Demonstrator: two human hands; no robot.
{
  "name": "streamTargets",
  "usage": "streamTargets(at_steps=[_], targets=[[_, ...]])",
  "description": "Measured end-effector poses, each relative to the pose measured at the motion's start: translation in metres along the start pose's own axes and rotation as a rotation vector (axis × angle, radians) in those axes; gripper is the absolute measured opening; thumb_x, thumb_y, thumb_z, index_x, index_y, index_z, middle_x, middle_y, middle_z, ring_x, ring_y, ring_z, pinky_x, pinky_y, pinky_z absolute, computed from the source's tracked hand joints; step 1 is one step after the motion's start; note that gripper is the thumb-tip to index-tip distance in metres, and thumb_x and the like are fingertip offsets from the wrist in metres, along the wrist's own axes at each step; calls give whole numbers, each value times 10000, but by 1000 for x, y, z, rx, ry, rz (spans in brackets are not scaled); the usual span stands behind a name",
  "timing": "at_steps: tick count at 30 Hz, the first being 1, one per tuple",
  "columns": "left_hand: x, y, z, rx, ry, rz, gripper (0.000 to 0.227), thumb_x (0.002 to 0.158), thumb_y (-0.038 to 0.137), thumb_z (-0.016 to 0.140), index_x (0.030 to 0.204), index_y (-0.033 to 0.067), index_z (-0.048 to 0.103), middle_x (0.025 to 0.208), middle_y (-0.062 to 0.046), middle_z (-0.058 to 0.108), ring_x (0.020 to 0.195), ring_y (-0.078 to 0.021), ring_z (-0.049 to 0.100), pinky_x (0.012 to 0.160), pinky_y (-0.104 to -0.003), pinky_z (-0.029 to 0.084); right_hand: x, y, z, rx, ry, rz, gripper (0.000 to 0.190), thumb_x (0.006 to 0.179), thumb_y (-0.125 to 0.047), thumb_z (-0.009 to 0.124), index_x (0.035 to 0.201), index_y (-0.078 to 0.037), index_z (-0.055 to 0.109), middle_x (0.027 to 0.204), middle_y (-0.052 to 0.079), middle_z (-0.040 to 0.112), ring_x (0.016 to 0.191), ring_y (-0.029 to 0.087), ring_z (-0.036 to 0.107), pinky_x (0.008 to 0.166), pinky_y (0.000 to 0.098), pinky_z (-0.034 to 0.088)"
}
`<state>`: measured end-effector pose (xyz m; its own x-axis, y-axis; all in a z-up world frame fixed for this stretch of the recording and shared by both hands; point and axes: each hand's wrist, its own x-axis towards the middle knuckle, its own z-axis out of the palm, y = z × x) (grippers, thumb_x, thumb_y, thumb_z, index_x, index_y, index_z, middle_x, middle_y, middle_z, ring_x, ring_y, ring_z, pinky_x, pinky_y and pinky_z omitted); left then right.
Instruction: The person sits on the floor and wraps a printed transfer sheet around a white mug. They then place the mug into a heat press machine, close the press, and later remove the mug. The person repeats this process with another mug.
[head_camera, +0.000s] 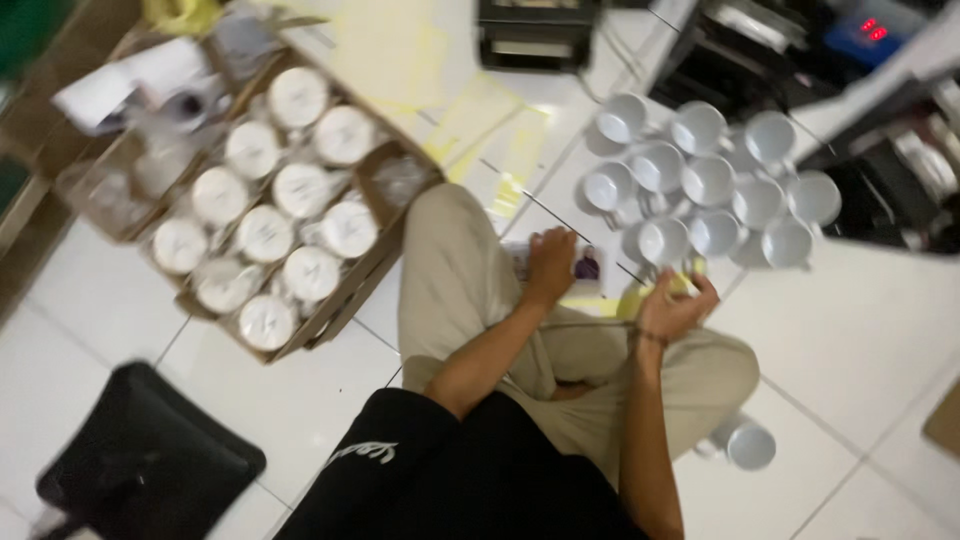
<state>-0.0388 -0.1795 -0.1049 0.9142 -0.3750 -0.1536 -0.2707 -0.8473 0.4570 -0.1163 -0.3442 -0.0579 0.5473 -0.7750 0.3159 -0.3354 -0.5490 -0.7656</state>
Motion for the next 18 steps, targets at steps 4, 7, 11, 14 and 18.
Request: streamTargets(at_steps=[4, 7, 11, 14, 18], targets=[[-12, 12, -34, -130, 177, -72, 617, 621, 62, 850, 1185, 63, 601, 1080, -102, 609, 1077, -311, 606, 932, -490, 460, -30, -27, -2, 134, -99, -143, 344, 888, -78, 797, 1153, -2, 592, 1145, 117, 589, 744, 221, 590, 572, 260, 487], [-35, -2, -95, -681, 317, -39, 422, 762, 93, 800, 1163, 71, 671, 1161, -75, 629, 1106, -298, 671, 937, -375, 555, -64, -86, 14, 284, -266, -159, 177, 937, -26, 744, 1094, -36, 663, 1008, 113, 651, 848, 269, 669, 721, 312, 538], [-78, -62, -198, -776, 902, -105, 287, 777, 71, 797, 1048, 137, 728, 1001, -46, 709, 865, -269, 714, 797, -303, 599, -104, -213, 40, 481, -561, -367, 81, 928, -23, 733, 1007, -44, 730, 909, 126, 694, 822, 296, 708, 736, 339, 563], [-117, -138, -229, -632, 1164, -232, 303, 743, 6, 758, 1020, 127, 738, 957, -44, 725, 798, -228, 715, 711, -294, 592, -141, -281, 77, 472, -880, -679, 169, 882, -6, 709, 1022, -82, 764, 922, 117, 715, 861, 331, 715, 746, 388, 581], [-174, -205, -252, -502, 1165, -454, 250, 790, -10, 706, 989, 137, 740, 916, -18, 713, 736, -195, 699, 594, -275, 568, -195, -307, 137, 213, -1070, -1214, 266, 836, -145, 724, 1093, -207, 753, 980, 6, 640, 922, 231, 642, 816, 367, 572]])
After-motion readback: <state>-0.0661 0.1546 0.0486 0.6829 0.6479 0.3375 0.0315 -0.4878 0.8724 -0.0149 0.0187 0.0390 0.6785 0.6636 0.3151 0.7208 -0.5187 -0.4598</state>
